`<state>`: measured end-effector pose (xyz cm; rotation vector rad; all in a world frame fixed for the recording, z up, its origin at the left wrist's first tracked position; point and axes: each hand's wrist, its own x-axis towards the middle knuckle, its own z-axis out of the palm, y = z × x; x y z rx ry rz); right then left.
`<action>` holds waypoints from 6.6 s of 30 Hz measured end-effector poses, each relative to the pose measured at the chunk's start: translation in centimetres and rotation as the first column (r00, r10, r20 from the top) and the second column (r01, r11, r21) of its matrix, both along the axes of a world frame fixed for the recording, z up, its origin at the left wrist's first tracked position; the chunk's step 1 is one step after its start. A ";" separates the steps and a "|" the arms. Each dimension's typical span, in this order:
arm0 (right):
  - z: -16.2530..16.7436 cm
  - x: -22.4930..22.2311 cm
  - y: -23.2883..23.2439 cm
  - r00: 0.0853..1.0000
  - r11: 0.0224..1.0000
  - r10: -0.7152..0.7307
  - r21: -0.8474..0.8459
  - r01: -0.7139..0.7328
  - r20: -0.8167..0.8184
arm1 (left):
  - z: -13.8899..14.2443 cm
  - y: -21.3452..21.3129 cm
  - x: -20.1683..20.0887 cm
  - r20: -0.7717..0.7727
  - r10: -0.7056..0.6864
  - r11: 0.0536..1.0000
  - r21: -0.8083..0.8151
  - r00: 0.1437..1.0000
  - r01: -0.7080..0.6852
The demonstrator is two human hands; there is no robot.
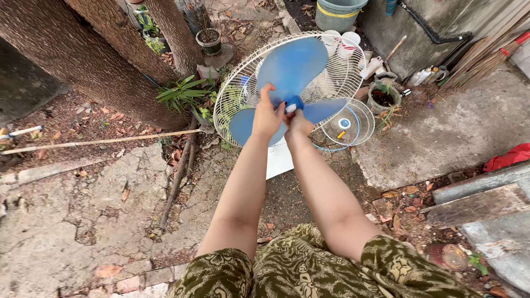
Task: The person disassembles a pedestal fan on the ground, using a screwdriver to loosen the front grille and remove the grille ring and blades, then brushes dust off the exposed motor housing with a brush.
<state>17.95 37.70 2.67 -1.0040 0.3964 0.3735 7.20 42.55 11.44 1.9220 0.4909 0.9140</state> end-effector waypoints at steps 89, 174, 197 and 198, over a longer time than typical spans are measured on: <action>-0.7 -5.3 -5.1 0.702 0.742 0.286 -0.614 0.269 0.652 | -3.3 0.0 0.8 -0.520 0.201 0.887 0.457 0.830 0.071; -2.0 -4.9 -9.4 0.663 0.774 0.267 -0.566 0.285 0.699 | -10.6 -10.0 1.8 0.181 0.350 0.242 -0.965 0.919 0.098; -0.4 -4.6 -8.8 0.822 0.699 0.348 -0.709 0.092 0.450 | -10.9 -10.0 0.9 0.168 0.207 0.328 -0.940 0.964 0.093; -0.4 -4.6 -8.8 0.813 0.656 0.384 -0.749 0.093 0.437 | -10.9 -9.9 0.9 0.181 0.206 0.335 -0.937 0.962 0.104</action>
